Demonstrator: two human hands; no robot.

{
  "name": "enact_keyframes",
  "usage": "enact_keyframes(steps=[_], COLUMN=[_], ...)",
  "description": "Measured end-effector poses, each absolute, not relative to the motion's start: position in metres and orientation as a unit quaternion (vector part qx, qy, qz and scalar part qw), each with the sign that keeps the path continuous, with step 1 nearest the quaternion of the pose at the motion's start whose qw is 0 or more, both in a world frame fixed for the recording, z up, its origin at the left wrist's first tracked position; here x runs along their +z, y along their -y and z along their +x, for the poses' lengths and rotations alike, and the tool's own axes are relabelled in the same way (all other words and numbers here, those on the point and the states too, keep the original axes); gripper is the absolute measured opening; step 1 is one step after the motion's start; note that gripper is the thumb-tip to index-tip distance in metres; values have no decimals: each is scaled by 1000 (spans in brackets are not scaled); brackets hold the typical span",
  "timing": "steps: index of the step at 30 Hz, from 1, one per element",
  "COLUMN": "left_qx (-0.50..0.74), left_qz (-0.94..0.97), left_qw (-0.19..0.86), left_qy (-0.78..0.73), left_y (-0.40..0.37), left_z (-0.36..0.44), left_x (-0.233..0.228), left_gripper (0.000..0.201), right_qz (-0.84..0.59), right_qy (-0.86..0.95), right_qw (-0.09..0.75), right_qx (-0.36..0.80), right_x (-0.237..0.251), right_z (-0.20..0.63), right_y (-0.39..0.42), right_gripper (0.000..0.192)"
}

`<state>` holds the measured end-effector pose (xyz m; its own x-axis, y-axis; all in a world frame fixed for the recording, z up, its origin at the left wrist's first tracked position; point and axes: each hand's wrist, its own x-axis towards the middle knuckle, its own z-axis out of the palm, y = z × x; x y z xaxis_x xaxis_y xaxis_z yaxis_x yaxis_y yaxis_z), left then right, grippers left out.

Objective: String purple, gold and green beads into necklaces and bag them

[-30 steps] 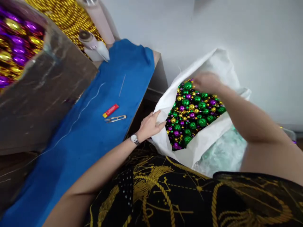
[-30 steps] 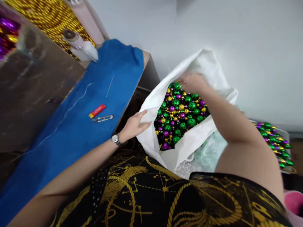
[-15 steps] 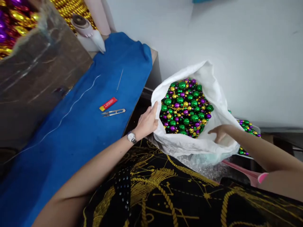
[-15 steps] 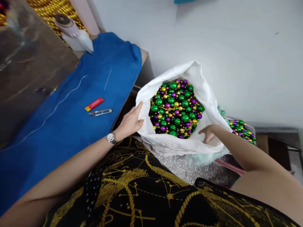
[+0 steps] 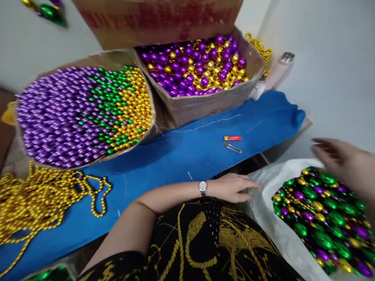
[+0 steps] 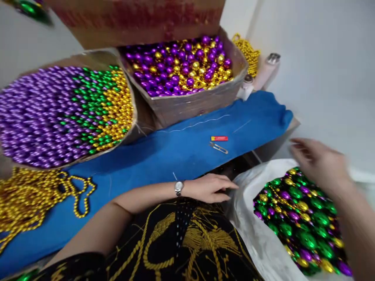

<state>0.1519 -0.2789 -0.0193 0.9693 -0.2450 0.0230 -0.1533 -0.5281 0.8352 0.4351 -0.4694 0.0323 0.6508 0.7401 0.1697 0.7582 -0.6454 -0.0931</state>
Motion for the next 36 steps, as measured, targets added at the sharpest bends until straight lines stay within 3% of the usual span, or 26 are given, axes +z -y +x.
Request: enact_keyframes(steps=[4,8,11,16,19,22,27,32,36], left_qx=[-24,28,63,155,201,234,244,253,330], left_qz=[859,818,762,628,587,570,558,562,528], left_qw=[509,559,603,683,689,685,697,695,675], left_qy=[38,-131,-230,-338,-374,-388,-378,-370,-395], left_y=[254,234,230,225,216,207,198,194,189], left_z=[89,32,-1,-34,-46,-52,-47,-44,-49], left_x=[-21,-29,-36,-52,-59,-63,-61,-55,-50], left_gripper=[41,39,37,42,44,44,45,45,37], right_qz=[-821,-802,-755,-649,-659,-667,-675,-658,-598], right_qy=[570,596,655,727,681,650,598,612,698], right_qw=[-28,-39,18,209,308,353,383,399,355], right_qx=[-3,5,20,85,86,90,199,182,173], right_x=[8,-17,-38,-55,-50,-41,-34,-22,-11], right_z=[387,369,336,244,202,178,151,139,153], right_y=[352,272,226,169,157,154,137,136,191], right_gripper=[36,32,34,34,34,36,37,32,26])
